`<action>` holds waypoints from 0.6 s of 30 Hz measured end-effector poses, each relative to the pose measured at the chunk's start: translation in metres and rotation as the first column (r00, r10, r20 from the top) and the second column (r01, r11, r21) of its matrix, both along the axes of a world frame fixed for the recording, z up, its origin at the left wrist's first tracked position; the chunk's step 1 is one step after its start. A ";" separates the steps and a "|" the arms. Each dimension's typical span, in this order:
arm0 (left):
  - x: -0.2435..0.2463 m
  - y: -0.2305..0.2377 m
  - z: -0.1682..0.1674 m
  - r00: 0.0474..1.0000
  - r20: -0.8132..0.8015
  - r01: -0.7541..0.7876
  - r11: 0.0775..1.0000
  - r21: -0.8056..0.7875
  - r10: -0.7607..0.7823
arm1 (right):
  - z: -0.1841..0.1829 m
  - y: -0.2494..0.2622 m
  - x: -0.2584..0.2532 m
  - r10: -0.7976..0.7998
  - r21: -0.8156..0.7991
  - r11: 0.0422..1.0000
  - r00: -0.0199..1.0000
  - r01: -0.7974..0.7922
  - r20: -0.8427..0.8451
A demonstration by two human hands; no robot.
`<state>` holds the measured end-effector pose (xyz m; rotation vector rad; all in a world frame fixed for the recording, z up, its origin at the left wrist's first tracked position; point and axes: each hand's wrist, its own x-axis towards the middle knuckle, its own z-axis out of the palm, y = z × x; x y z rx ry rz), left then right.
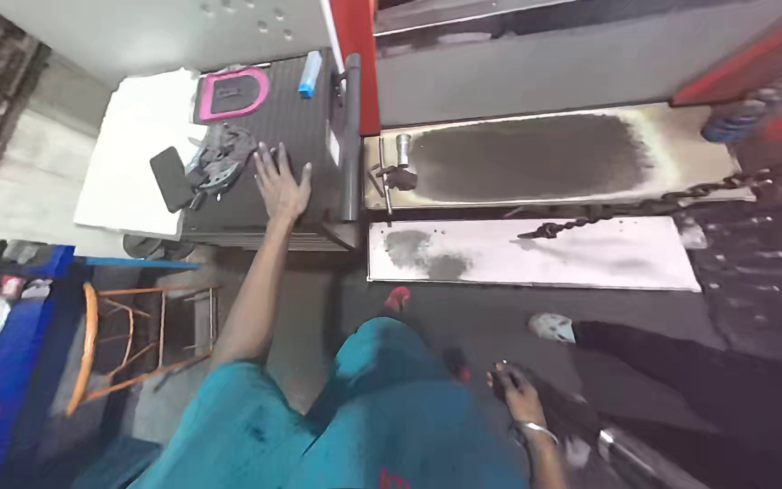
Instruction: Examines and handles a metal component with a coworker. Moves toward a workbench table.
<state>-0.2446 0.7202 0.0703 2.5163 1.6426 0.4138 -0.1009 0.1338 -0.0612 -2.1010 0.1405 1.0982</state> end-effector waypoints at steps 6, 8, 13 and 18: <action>-0.008 -0.008 0.010 0.991 0.107 0.072 0.995 0.072 -0.079 | 0.011 -0.019 -0.039 -0.217 -0.062 0.975 0.973 0.212 -0.074; 0.000 -0.024 0.014 0.970 0.166 0.159 0.980 0.116 -0.177 | 0.022 -0.021 -0.035 -0.091 -0.050 0.995 0.996 0.090 -0.017; 0.088 -0.144 0.043 0.611 0.513 0.629 0.763 0.149 -0.603 | 0.073 0.023 -0.005 -0.132 0.223 0.970 0.977 0.092 0.169; 0.152 -0.339 0.046 -0.024 0.709 0.989 0.085 0.118 -0.705 | 0.151 0.104 0.027 -0.607 0.616 0.533 0.769 0.580 -0.198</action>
